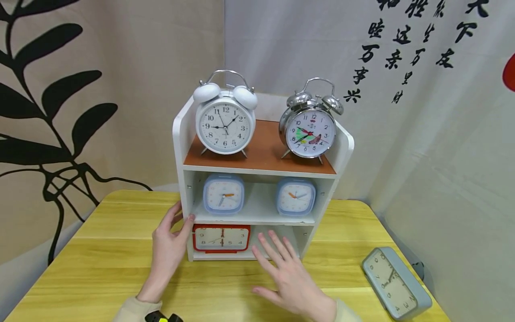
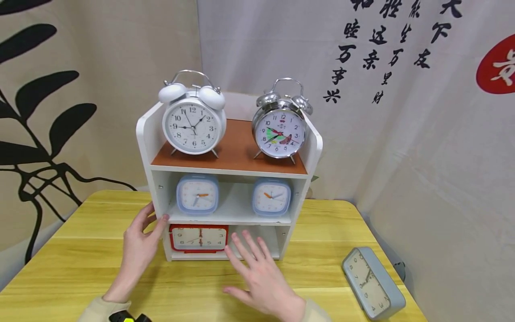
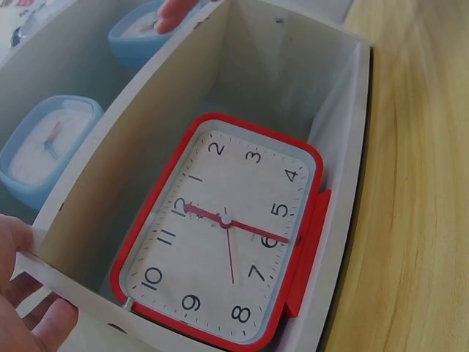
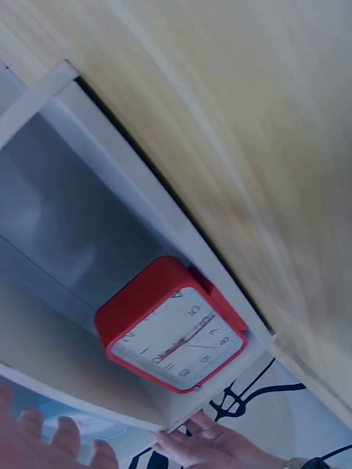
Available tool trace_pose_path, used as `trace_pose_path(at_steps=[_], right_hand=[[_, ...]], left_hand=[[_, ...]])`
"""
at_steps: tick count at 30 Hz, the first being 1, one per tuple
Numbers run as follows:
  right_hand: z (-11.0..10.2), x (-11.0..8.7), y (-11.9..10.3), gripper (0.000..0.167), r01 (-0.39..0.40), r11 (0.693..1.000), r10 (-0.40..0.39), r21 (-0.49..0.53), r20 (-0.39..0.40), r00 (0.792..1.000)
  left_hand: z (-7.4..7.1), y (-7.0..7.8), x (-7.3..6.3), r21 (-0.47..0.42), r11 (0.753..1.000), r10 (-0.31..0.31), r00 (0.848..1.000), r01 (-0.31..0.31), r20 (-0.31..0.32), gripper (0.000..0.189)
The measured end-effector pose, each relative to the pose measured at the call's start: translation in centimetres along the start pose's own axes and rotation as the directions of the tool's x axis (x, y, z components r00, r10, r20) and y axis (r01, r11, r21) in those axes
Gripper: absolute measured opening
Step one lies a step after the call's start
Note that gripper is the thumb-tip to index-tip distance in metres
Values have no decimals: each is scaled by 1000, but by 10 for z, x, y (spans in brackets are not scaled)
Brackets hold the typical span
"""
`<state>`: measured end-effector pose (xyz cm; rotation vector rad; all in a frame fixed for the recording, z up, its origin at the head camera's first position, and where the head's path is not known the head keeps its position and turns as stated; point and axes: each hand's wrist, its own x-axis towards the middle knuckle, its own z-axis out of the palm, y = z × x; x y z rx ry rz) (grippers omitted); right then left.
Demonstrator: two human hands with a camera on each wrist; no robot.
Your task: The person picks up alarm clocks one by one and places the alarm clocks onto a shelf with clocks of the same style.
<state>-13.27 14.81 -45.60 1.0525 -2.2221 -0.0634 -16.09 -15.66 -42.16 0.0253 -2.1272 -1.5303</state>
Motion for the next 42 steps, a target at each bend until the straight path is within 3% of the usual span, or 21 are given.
trace_pose_path(at_steps=[7,27,36,42], right_hand=[[-12,-12,9,81,0,999,2,34,-54,999],[-37,-49,41,83,-161,985,166,69,-85,982],[-54,-62,58,84,-268,961,275,75,-116,954],[-54,-76,71,85,-340,938,345,64,-140,928]], left_hand=[[0,-1,-1,-11,1000,-2,1000,2,7,49],[1,-2,0,-15,1000,12,1000,-12,-3,48],[2,-1,0,-27,1000,-11,1000,10,-5,49],[1,-1,0,-17,1000,-6,1000,6,-4,48]])
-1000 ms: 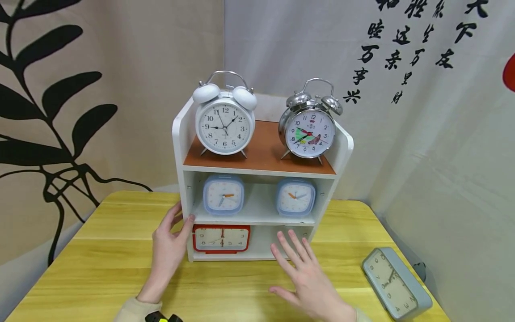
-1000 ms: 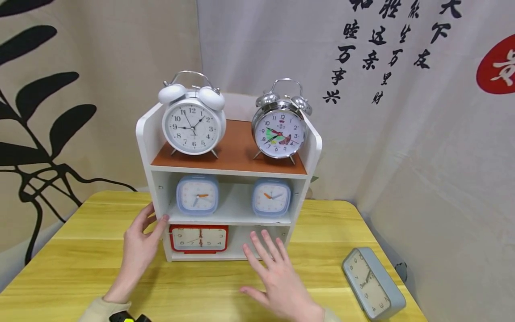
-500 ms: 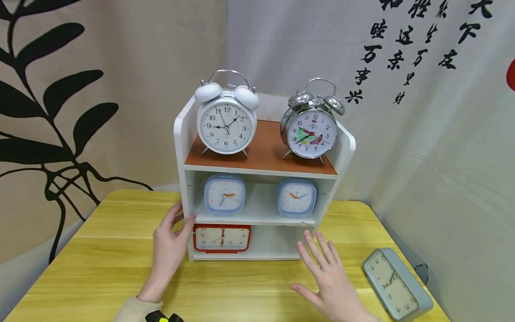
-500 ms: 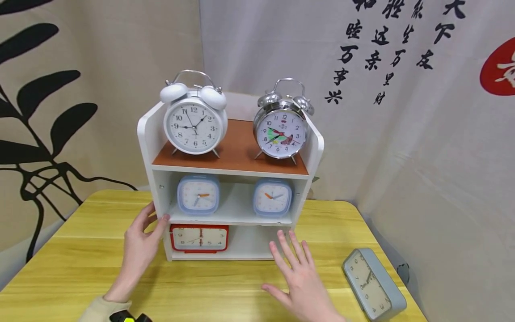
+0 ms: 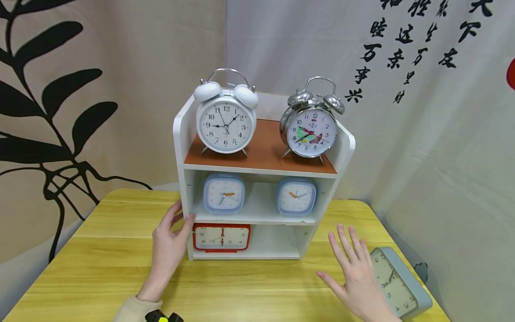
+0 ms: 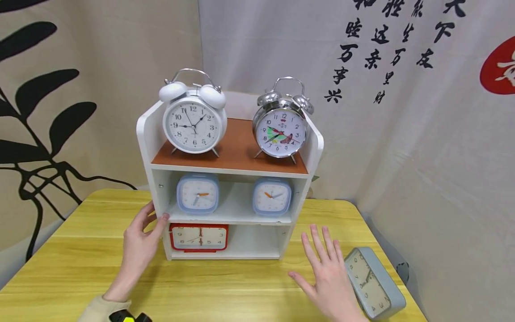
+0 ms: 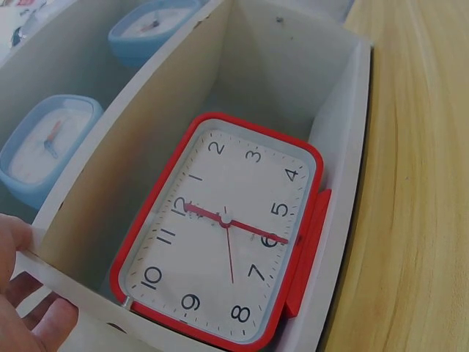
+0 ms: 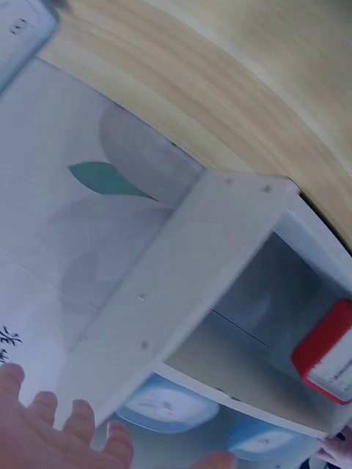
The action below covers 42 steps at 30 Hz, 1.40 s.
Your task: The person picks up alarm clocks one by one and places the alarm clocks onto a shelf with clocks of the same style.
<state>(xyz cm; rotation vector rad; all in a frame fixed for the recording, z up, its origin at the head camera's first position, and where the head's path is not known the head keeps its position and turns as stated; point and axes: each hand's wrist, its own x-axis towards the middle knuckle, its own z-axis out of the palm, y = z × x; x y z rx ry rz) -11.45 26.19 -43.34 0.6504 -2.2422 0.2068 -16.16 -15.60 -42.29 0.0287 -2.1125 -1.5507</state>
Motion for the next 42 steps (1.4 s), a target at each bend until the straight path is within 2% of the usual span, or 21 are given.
trace_pose_path(at_steps=[3,6,14,21,25,28,37,40,42], right_hand=[[-2,-7,8,86,-64,998,64,-7,19,998],[-7,-13,16,85,-144,989,145,-18,79,986],[-19,-26,35,94,-287,953,303,-99,233,924],[-27,-36,51,93,-414,896,444,-162,309,841],[-30,-41,60,93,-456,866,500,-207,314,807],[-32,-44,67,93,-494,839,545,-230,325,773],[-39,-47,87,103,-589,757,649,-284,430,628],[-40,-48,91,104,-592,747,659,-304,456,598],[-40,-50,94,104,-588,746,659,-312,470,587]], left_hand=[[0,1,0,-5,1000,1,1000,-1,1,48],[1,1,0,-12,1000,-1,1000,1,0,49],[0,2,0,-16,1000,1,1000,-1,3,49],[0,1,0,-18,1000,2,1000,-2,2,49],[0,1,0,-18,1000,-2,1000,2,1,49],[0,2,0,-15,1000,1,1000,-1,4,49],[0,1,0,-2,1000,2,1000,-2,-2,48],[0,1,0,0,1000,5,1000,-5,0,48],[0,1,0,3,1000,6,1000,-6,1,48]])
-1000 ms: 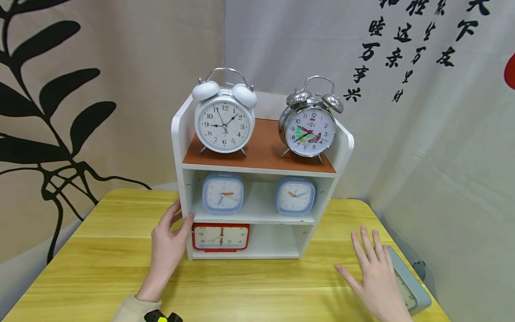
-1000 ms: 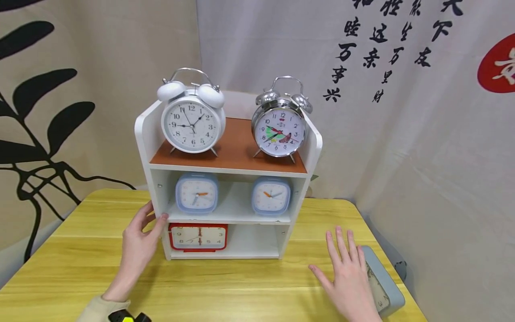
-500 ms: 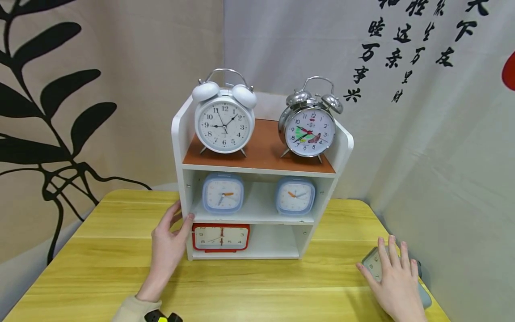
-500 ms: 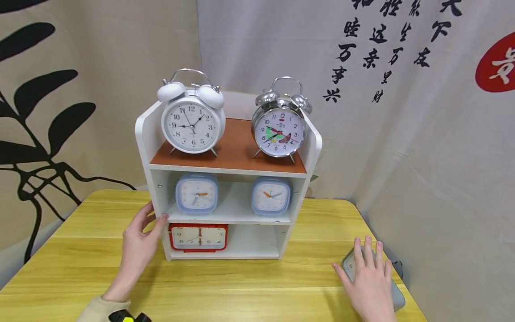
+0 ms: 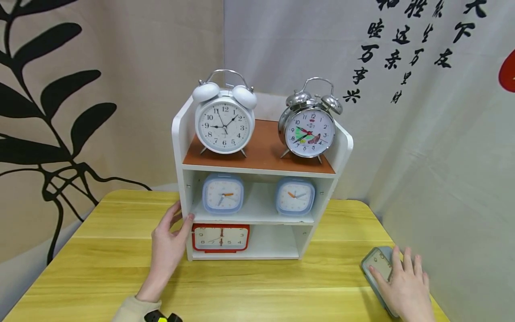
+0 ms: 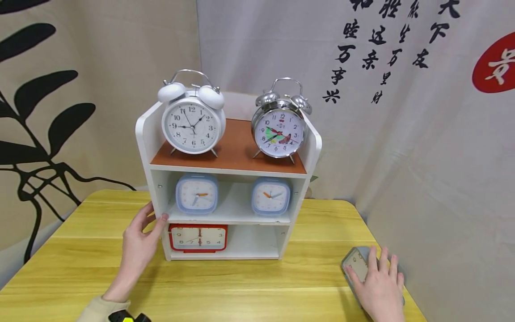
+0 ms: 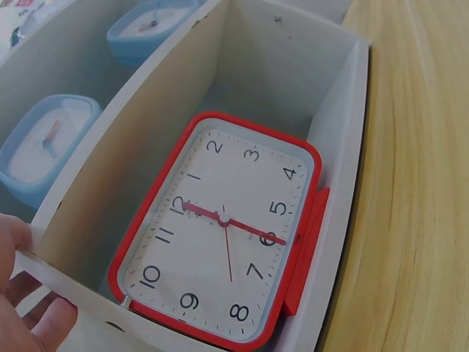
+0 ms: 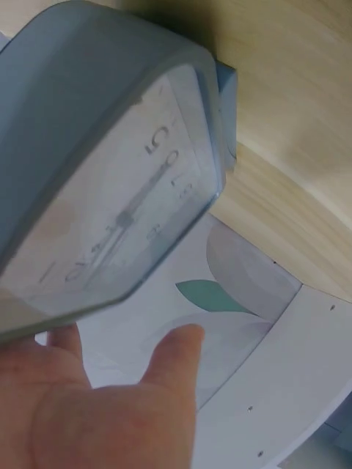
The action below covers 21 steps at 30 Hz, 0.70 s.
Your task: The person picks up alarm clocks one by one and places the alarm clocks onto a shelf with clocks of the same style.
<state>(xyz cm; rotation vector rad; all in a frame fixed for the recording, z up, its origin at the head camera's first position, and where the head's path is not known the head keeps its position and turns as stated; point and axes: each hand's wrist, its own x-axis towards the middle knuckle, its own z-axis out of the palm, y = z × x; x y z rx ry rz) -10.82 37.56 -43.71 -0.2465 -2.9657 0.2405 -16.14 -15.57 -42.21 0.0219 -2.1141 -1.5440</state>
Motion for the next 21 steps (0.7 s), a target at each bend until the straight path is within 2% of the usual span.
trace_pose_path(at_steps=[8,13,16,21], right_hand=[[4,1,13,99,40,998,-40,-53,5,999],[-1,5,21,92,58,996,-56,-70,24,998],[-9,9,25,91,23,998,-17,-59,102,995],[-20,19,29,98,-10,998,25,-63,238,971]], left_hand=[[1,-2,0,0,1000,-2,1000,2,0,48],[1,-3,0,-16,1000,-3,1000,3,-6,48],[1,-3,0,-14,1000,5,1000,-5,-12,48],[0,-3,1,-9,1000,16,1000,-16,-18,48]])
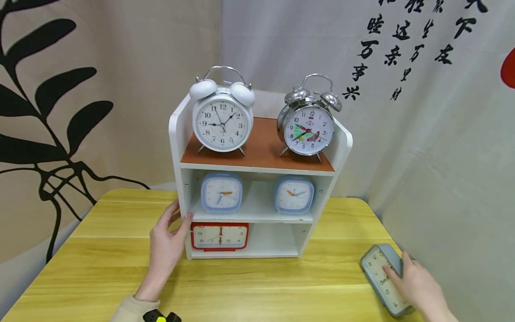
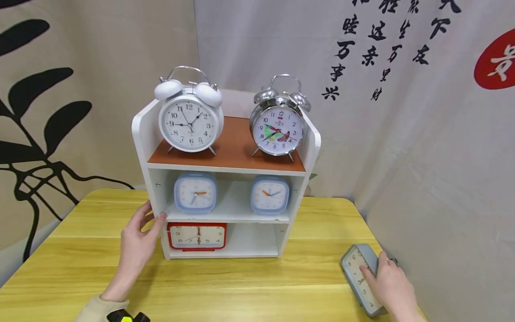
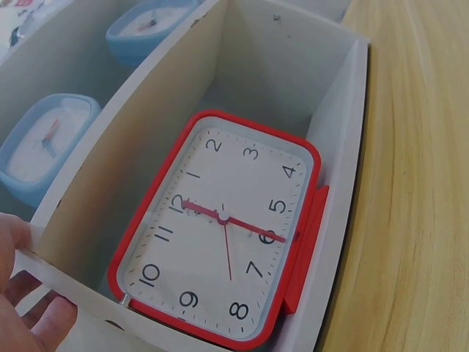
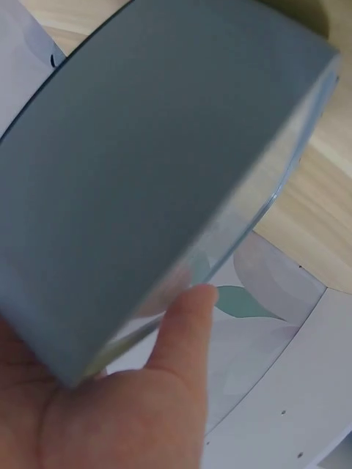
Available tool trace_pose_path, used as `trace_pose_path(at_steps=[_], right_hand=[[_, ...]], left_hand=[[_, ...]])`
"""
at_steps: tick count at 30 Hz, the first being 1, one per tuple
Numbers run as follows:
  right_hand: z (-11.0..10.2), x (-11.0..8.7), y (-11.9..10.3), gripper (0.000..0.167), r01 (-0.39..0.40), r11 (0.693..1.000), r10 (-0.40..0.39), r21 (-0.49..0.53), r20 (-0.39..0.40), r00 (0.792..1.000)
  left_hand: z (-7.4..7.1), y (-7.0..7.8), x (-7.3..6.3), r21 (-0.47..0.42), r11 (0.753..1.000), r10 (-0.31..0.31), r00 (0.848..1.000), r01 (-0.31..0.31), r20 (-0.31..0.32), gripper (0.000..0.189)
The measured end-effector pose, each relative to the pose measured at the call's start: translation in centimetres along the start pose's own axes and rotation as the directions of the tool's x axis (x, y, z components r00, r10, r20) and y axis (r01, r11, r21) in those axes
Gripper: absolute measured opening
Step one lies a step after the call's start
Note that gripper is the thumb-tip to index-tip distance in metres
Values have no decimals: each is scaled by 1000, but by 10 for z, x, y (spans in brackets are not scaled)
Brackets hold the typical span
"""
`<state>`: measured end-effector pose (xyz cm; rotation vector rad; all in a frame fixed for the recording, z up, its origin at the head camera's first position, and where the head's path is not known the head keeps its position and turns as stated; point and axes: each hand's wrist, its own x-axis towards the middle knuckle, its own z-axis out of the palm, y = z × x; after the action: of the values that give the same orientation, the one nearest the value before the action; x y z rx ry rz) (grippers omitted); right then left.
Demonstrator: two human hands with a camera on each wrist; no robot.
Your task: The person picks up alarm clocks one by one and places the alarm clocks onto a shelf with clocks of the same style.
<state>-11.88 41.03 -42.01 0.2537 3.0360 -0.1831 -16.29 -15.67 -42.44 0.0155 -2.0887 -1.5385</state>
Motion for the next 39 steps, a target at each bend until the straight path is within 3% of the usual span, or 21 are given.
trace_pose_path(at_steps=[2,9,15,25,30,33,39], right_hand=[[-3,2,1,96,10,1000,-10,2,15,1000],[-12,2,-2,61,-9,999,7,37,41,999],[-14,1,-8,51,-14,999,13,32,24,1000],[-13,0,-23,41,115,993,-113,38,-38,993],[-13,-4,-38,51,193,981,-189,31,-95,977],[-14,-8,-48,47,229,973,-225,21,-128,966],[-13,-18,-70,47,326,945,-325,-33,-220,920]], left_hand=[[0,0,0,1,1000,0,1000,0,0,48],[0,-1,1,-10,1000,-2,1000,2,0,47],[0,-1,1,-15,1000,-5,1000,5,6,47],[-1,0,0,-14,1000,-16,1000,16,7,48],[-1,1,0,-17,1000,-17,1000,17,9,48],[-1,1,0,-16,1000,-18,1000,18,9,48],[-1,1,0,-13,1000,-20,1000,20,15,48]])
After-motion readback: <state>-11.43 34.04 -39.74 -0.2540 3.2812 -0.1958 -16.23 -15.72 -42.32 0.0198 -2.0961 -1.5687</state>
